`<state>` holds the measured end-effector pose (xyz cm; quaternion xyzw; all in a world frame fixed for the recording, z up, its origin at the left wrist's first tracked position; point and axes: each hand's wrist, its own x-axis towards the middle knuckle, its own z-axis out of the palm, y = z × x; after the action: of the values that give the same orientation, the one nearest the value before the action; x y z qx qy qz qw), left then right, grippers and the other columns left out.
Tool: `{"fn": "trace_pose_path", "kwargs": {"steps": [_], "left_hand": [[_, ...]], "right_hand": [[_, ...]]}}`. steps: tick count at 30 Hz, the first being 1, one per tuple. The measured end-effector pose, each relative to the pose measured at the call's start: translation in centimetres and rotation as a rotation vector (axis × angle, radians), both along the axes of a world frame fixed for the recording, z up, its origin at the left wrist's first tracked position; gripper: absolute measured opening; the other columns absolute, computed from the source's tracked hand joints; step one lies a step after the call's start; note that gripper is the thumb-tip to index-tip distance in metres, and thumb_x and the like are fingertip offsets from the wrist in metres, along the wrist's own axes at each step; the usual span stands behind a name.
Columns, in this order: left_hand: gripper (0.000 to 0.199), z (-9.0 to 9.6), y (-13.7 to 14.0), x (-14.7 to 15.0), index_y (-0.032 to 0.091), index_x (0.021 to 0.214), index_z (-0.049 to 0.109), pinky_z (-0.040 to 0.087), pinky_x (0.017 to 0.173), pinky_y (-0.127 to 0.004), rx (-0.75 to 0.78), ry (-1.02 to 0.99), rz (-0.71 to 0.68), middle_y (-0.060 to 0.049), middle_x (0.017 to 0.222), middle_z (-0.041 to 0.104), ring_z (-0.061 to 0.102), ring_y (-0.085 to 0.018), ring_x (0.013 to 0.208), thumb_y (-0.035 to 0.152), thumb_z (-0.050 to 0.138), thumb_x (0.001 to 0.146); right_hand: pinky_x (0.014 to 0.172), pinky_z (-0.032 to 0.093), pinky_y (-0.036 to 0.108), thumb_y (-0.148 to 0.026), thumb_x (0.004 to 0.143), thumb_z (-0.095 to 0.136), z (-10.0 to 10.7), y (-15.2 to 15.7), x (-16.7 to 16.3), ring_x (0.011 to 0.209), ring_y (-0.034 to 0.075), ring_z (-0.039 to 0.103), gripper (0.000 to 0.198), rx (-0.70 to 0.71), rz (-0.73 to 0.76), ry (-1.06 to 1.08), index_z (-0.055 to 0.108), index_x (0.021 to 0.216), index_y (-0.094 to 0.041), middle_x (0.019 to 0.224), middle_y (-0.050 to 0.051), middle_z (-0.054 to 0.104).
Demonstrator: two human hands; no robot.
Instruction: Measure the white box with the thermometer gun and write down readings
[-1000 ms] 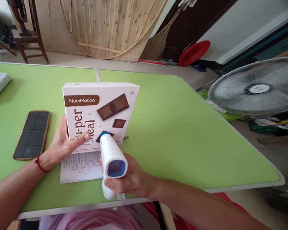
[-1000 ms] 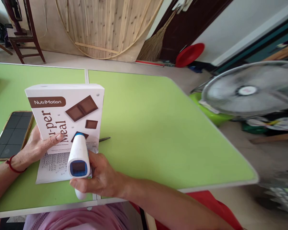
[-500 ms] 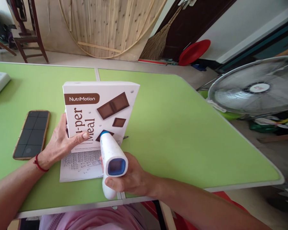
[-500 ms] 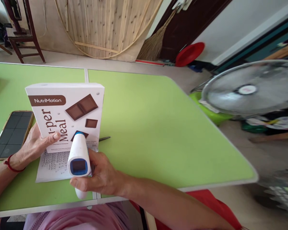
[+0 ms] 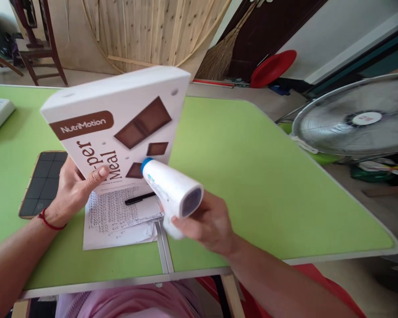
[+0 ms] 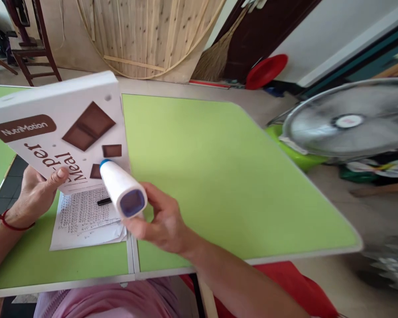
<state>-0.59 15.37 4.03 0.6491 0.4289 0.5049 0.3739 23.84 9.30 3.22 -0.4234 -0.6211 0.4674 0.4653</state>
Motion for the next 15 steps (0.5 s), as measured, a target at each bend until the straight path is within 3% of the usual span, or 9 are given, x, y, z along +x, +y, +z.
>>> {"fn": "trace_pose_path", "kwargs": {"steps": [3,5,8,10,15], "left_hand": [[0.039,-0.1,0.5,0.0,0.024,0.117,0.057,0.049,0.099,-0.047,0.038,-0.038,0.021,-0.005,0.119,0.066,0.061,-0.028,0.112,0.044,0.067,0.086],[0.043,-0.4,0.8,-0.2,0.025,0.121,0.055,0.048,0.101,-0.048,0.009,-0.065,0.041,-0.005,0.121,0.065,0.06,-0.028,0.114,0.044,0.068,0.085],[0.052,-1.0,1.0,-0.6,0.024,0.125,0.05,0.049,0.098,-0.048,-0.058,-0.072,0.078,-0.004,0.12,0.064,0.06,-0.029,0.113,0.044,0.07,0.082],[0.056,-1.2,1.1,-0.7,0.023,0.129,0.047,0.049,0.096,-0.047,-0.085,-0.064,0.073,-0.002,0.122,0.063,0.059,-0.029,0.113,0.043,0.071,0.082],[0.056,-1.0,1.1,-0.4,0.03,0.135,0.041,0.049,0.095,-0.047,-0.081,-0.127,-0.008,-0.002,0.131,0.057,0.053,-0.03,0.122,0.042,0.064,0.086]], "right_hand": [[0.051,0.052,0.033,-0.036,0.079,0.066,0.3,1.7,1.5,0.06,0.017,0.058,0.016,0.162,-0.122,-0.149,0.065,0.087,-0.021,0.07,0.003,0.064],[0.055,0.054,0.033,-0.038,0.082,0.065,0.4,3.0,2.6,0.066,0.018,0.061,0.023,0.267,-0.147,-0.282,0.067,0.097,-0.021,0.081,0.004,0.068],[0.08,0.055,0.042,-0.035,0.083,0.066,0.4,4.6,4.1,0.093,0.024,0.065,0.029,0.444,-0.184,-0.55,0.068,0.109,-0.023,0.103,0.008,0.07],[0.09,0.049,0.049,-0.029,0.083,0.066,-0.1,5.4,4.9,0.099,0.027,0.063,0.027,0.549,-0.241,-0.728,0.069,0.11,-0.024,0.105,0.009,0.069],[0.09,0.046,0.052,-0.023,0.083,0.064,-2.5,6.7,5.2,0.096,0.029,0.062,0.031,0.613,-0.24,-0.883,0.069,0.113,-0.021,0.101,0.011,0.069]]}}
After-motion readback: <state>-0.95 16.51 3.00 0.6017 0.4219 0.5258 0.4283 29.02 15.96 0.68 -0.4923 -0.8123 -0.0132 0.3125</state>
